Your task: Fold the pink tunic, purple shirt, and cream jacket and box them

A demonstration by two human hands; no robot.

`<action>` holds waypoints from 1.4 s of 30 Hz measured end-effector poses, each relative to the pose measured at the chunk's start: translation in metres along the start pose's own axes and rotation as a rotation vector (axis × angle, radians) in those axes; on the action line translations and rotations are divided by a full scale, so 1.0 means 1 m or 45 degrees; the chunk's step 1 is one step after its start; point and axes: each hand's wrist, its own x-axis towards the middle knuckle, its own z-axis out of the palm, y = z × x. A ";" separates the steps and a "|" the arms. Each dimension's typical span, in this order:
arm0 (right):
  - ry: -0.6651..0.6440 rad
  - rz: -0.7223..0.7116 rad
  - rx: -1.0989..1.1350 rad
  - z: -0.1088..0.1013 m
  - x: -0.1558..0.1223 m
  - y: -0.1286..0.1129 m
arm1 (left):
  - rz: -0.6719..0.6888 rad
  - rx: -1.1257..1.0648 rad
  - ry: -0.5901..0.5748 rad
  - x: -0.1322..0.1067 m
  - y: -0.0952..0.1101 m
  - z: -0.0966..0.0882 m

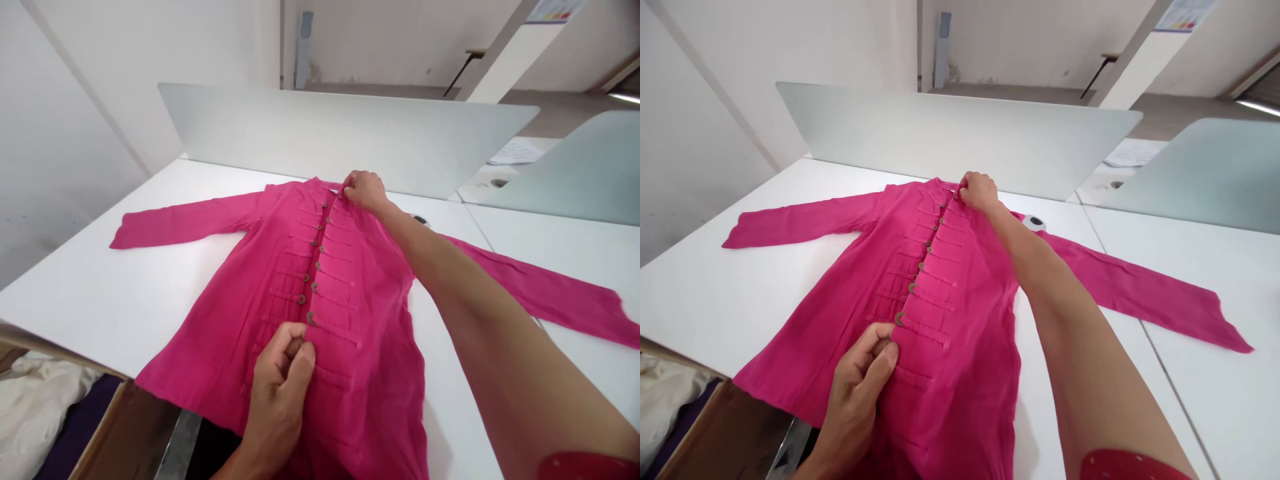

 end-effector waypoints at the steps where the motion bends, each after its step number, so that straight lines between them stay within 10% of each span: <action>1: -0.001 -0.011 0.007 0.002 0.000 -0.002 | -0.010 0.032 0.012 -0.001 -0.006 -0.004; 7: -0.080 -0.072 -0.071 0.016 -0.006 -0.018 | 0.151 0.449 0.090 -0.004 -0.032 -0.024; 15: 0.003 -0.056 -0.132 0.019 -0.001 -0.022 | 0.294 0.641 0.053 0.000 -0.020 -0.024; 32: -0.092 -0.068 -0.058 0.004 -0.040 0.002 | 0.053 0.990 -0.120 -0.002 -0.008 -0.033; 42: -0.142 0.046 -0.067 0.007 -0.034 -0.040 | 0.063 1.022 -0.151 -0.003 -0.013 -0.034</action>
